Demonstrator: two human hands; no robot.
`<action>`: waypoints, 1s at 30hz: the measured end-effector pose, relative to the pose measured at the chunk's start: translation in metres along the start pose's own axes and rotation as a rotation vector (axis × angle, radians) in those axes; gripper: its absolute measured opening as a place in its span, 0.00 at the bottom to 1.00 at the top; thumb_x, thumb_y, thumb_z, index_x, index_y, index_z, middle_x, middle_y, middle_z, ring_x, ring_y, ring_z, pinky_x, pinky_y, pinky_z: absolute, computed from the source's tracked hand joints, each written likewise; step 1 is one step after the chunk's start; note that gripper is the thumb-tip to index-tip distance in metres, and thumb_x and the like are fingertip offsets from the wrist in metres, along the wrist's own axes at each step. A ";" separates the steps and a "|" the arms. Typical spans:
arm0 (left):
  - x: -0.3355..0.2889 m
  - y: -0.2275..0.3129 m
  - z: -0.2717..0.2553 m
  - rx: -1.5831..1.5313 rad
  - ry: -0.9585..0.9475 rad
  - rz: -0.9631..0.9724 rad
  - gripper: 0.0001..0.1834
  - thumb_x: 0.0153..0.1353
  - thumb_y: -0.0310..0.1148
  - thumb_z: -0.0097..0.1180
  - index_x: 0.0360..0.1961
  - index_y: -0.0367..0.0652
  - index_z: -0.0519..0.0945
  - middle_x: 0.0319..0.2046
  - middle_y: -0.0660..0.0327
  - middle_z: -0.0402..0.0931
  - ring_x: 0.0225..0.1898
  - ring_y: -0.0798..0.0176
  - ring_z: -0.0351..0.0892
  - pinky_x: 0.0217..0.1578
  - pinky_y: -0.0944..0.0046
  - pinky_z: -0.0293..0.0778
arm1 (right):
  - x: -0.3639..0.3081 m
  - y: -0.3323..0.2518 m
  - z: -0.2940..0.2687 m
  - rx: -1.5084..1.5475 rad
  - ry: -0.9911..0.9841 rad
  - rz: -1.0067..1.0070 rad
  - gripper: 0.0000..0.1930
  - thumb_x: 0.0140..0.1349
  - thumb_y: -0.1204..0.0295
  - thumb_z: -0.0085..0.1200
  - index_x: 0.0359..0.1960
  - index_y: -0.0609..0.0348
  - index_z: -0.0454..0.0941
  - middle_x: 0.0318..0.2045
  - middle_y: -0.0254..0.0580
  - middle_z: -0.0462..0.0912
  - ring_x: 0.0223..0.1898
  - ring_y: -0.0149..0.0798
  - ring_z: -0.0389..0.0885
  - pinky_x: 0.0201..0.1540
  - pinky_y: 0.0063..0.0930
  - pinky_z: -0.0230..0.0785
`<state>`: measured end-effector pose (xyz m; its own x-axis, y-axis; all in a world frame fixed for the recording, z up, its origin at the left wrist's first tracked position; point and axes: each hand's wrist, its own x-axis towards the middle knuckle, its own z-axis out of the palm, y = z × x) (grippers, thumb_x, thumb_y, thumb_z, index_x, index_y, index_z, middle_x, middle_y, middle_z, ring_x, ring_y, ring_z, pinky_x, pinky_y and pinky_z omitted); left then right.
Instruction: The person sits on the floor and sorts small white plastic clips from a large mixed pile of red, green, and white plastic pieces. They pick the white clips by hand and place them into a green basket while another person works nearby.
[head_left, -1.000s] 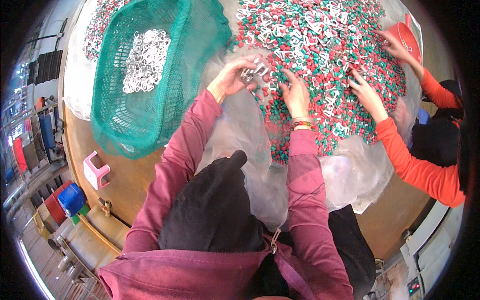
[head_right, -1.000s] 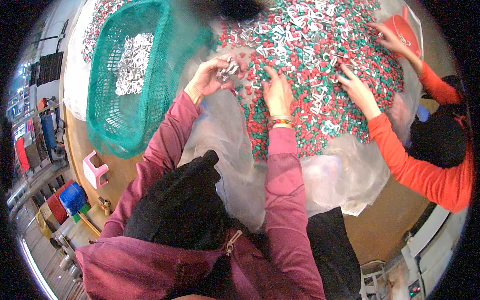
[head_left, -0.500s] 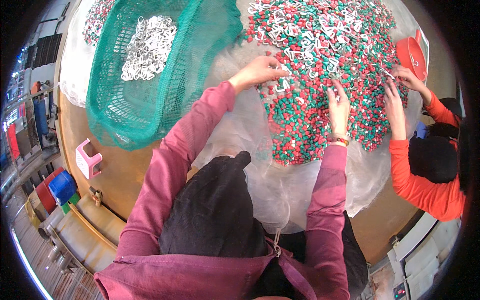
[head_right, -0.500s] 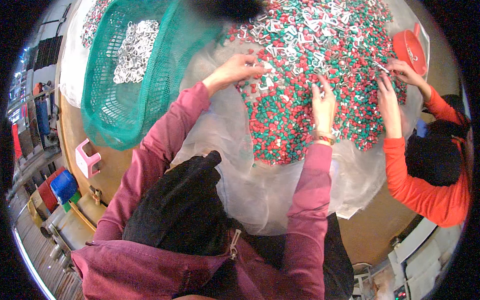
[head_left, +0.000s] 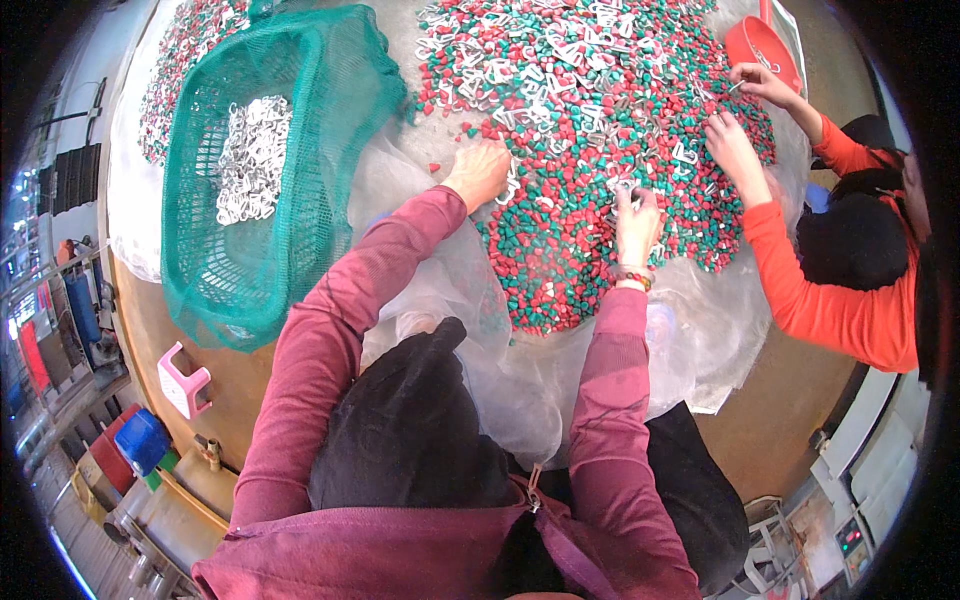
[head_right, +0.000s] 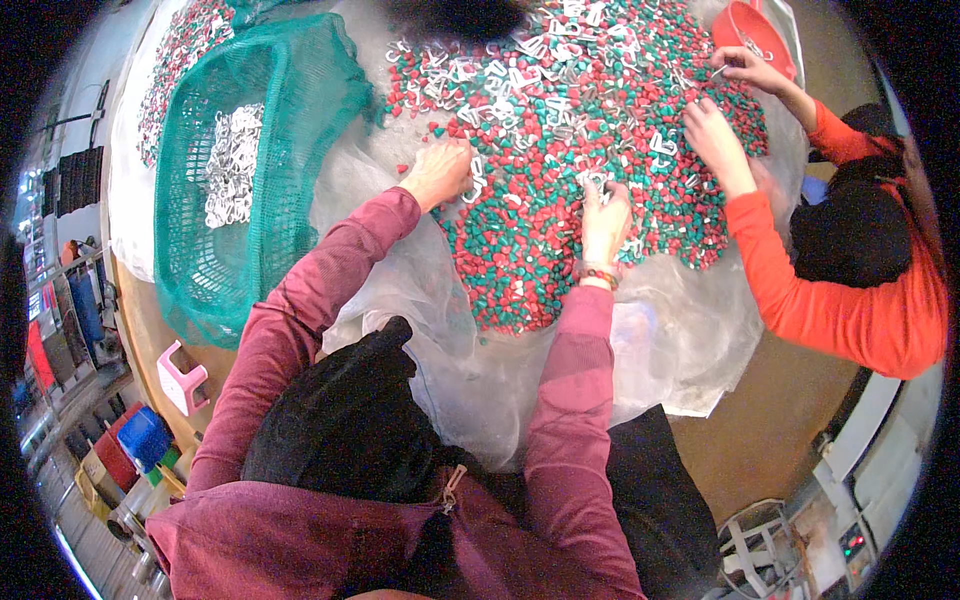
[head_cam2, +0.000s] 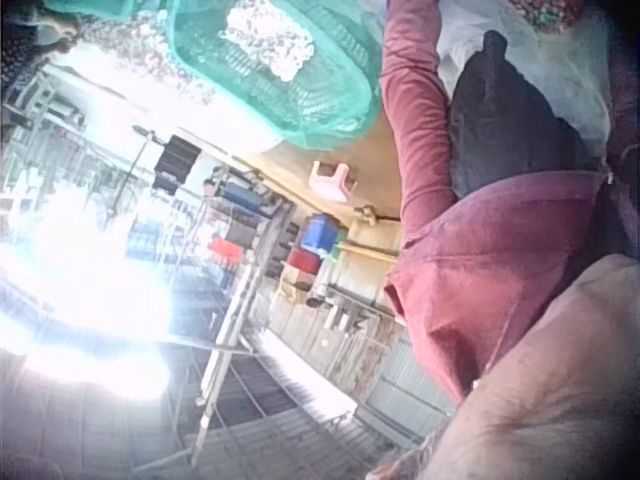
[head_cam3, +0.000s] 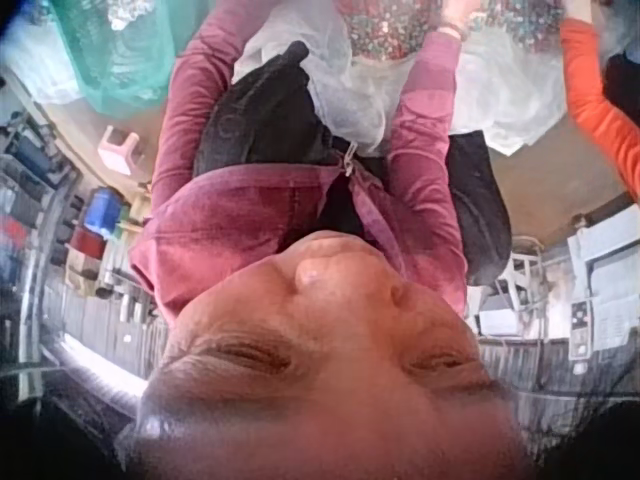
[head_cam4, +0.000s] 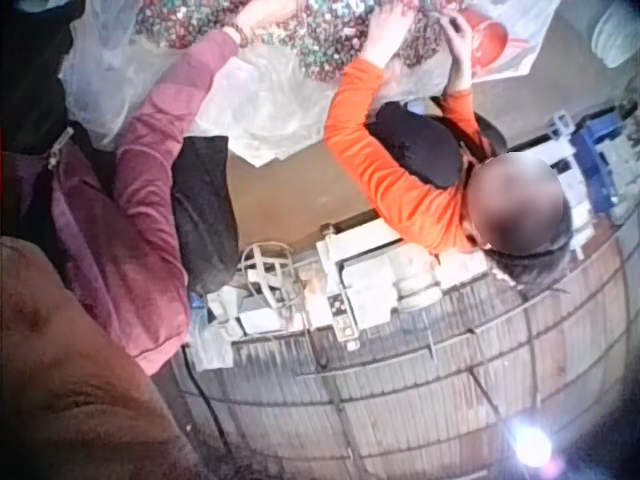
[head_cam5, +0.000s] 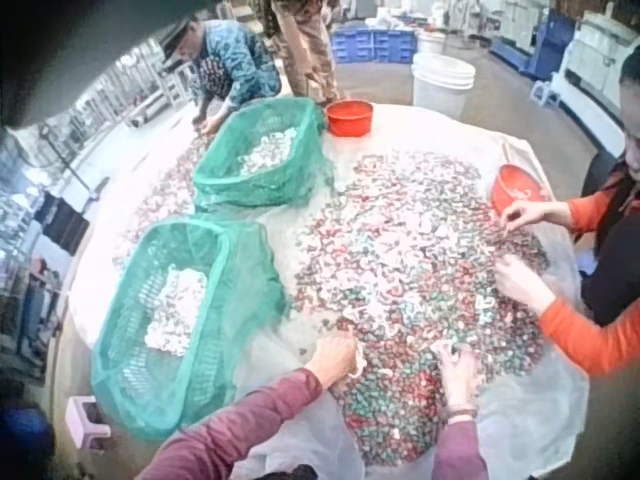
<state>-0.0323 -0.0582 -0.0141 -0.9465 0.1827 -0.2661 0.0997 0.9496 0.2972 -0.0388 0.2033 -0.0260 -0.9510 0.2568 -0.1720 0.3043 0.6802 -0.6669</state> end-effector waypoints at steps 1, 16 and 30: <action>0.000 -0.002 -0.001 -0.003 -0.038 0.015 0.16 0.45 0.35 0.61 0.31 0.34 0.74 0.28 0.49 0.77 0.34 0.49 0.80 0.34 0.53 0.76 | 0.005 -0.004 0.005 -0.057 -0.020 0.019 0.19 0.51 0.63 0.61 0.39 0.65 0.75 0.33 0.56 0.79 0.38 0.52 0.78 0.42 0.40 0.67; -0.036 -0.025 -0.051 -1.073 -0.004 -0.069 0.17 0.59 0.48 0.56 0.29 0.44 0.75 0.21 0.65 0.72 0.24 0.68 0.72 0.22 0.67 0.67 | -0.035 -0.065 0.012 0.253 -0.358 -0.349 0.18 0.61 0.70 0.52 0.53 0.50 0.75 0.31 0.35 0.79 0.26 0.25 0.72 0.30 0.23 0.67; -0.048 -0.040 -0.060 -2.178 -0.067 0.022 0.09 0.50 0.27 0.48 0.34 0.37 0.70 0.37 0.52 0.72 0.39 0.51 0.79 0.17 0.67 0.78 | -0.038 -0.075 -0.007 0.637 -0.433 0.010 0.13 0.57 0.81 0.53 0.45 0.60 0.76 0.28 0.29 0.75 0.18 0.20 0.66 0.17 0.13 0.57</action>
<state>-0.0092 -0.1199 0.0423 -0.9365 0.2384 -0.2572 -0.3464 -0.7433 0.5723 -0.0250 0.1467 0.0356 -0.9249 -0.1199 -0.3608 0.3474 0.1186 -0.9302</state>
